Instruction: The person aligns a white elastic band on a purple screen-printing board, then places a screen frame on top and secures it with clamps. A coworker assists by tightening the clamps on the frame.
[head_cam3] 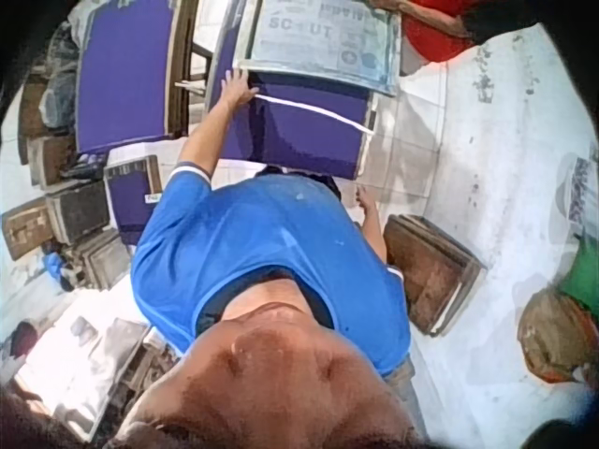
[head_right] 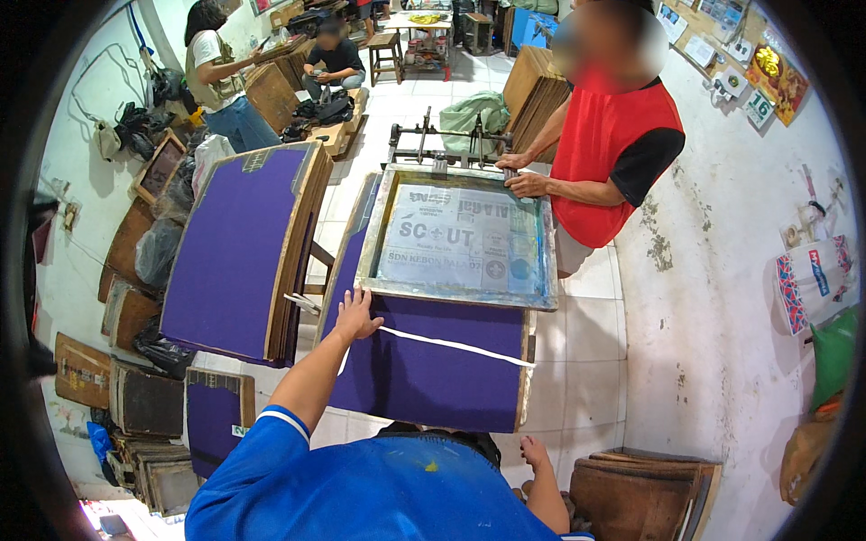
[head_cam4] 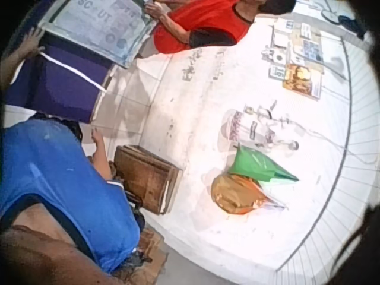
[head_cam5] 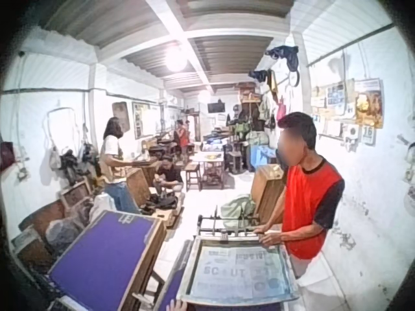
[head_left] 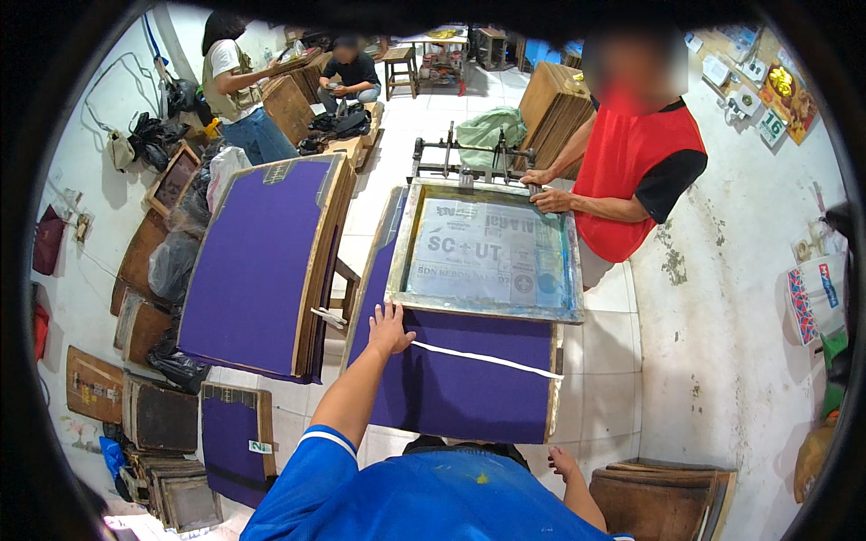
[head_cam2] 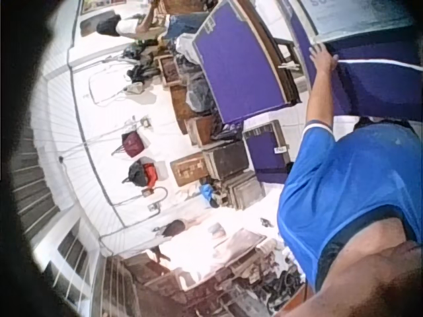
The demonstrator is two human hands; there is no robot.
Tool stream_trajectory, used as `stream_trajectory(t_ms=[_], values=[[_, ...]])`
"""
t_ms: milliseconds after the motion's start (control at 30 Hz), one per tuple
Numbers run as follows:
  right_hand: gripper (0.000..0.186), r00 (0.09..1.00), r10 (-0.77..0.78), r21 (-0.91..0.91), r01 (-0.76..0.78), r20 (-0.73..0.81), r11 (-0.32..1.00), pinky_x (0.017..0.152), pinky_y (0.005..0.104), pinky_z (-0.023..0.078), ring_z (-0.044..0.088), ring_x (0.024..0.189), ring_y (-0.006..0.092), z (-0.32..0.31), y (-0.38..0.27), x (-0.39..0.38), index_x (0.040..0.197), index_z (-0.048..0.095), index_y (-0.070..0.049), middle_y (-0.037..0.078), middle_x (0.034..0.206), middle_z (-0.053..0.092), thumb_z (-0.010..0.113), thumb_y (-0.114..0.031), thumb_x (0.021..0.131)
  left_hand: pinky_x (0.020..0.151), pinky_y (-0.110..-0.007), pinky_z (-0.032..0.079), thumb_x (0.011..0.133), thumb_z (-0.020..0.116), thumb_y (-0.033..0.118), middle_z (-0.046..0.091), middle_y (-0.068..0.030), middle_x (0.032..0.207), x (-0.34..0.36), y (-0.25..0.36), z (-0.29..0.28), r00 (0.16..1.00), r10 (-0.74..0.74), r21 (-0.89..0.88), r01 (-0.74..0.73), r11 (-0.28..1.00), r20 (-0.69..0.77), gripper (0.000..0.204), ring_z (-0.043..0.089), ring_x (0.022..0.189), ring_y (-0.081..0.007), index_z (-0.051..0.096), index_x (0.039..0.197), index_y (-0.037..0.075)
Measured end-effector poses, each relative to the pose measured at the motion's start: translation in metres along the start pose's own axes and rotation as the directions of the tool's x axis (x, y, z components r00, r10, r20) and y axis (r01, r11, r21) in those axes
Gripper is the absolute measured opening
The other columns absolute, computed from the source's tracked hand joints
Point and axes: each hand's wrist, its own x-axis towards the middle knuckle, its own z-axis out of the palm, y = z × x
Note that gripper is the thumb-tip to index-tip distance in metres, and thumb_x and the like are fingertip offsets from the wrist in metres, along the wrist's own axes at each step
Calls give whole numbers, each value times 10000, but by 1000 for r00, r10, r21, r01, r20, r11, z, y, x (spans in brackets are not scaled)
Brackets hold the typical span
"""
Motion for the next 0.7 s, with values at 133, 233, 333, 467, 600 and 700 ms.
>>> stream_trajectory(t_ms=[133,233,333,467,600,700], values=[[592,997,-1,-53,5,72,999,868,466,536,669,1074,274,-1,-5,-3,1513,512,-149,123,1305,670,531,-523,1054,1265,-605,238,923,715,544,151,-251,1738,2,0,-2,1000,-3,-11,3,1000,6,1019,156,1592,-496,213,1670,66],[553,999,-11,-28,13,47,1000,769,416,514,652,966,236,1,-6,-11,1450,558,-129,102,1201,670,551,-501,1041,1267,-597,242,926,712,546,159,-251,1736,5,1,-2,1000,-11,-8,11,1000,19,1013,167,1591,-491,218,1670,68],[480,1000,-25,25,25,-3,999,557,309,469,620,728,150,6,-3,-18,1331,645,-97,52,973,674,599,-452,1011,1266,-593,247,928,711,546,162,-251,1735,5,0,-2,1000,-12,-5,12,1000,24,1010,182,1588,-487,219,1669,67],[451,1000,6,22,-6,3,1000,554,309,467,618,721,143,10,7,-21,1298,658,-108,39,948,667,598,-451,1011,1262,-592,258,928,711,544,165,-252,1734,4,-2,-4,999,1,-3,-1,1000,32,1010,196,1583,-488,219,1669,66],[537,997,70,-41,-69,38,997,811,452,541,675,995,254,13,13,-22,1430,587,-131,105,1223,697,532,-507,1051,1255,-594,274,926,716,536,169,-254,1732,6,-2,-2,999,3,-12,-2,1000,36,1010,222,1573,-496,218,1668,66],[546,997,63,-63,-60,53,996,821,456,540,676,1010,258,16,13,-22,1448,571,-126,106,1241,693,536,-496,1047,1248,-597,287,921,724,528,173,-258,1730,7,-3,0,1000,4,-18,-3,1000,24,1015,252,1560,-502,214,1668,67]])
